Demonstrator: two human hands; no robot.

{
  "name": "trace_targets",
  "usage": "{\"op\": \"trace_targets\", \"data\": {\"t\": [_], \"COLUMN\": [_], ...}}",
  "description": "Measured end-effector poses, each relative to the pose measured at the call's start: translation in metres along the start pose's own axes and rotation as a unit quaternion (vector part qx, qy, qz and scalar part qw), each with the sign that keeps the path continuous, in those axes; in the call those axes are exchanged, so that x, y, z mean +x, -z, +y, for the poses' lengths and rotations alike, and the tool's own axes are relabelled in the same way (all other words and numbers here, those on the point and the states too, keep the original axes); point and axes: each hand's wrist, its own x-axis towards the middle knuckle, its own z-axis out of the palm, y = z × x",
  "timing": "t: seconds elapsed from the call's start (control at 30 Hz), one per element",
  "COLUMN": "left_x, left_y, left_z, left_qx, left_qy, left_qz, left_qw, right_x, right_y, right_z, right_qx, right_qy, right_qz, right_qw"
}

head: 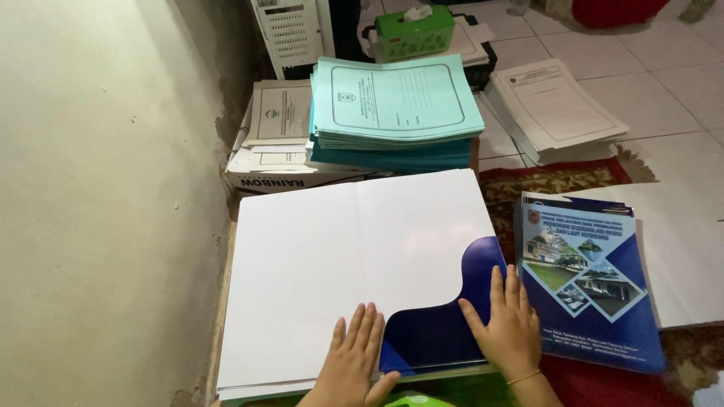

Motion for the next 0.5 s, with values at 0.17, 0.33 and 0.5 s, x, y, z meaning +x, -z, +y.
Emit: {"op": "trace_targets", "data": {"t": [0.17,0.33,0.5], "left_x": [0.053,0.183,0.217], "left_y": [-0.010,-0.078,-0.102], "left_z": [-0.030,-0.091,-0.104], "left_qx": [-0.130,-0.229,-0.253], "left_qy": [0.033,0.151,0.218], "left_qz": [-0.148,-0.274,-0.214], "left_qw": [0.980,0.922,0.918], "right_x": [0.000,0.000,-0.001], "right_y": [-0.001,-0.001,0.000], "right_z": [0.001,0.000,0.000], "right_qx": [0.001,0.010,0.003], "right_qy": [-0.002,0.007,0.000], "right_qz": [-0.011,0.006,-0.003], "right_qw": [1.000,1.000,1.000]}}
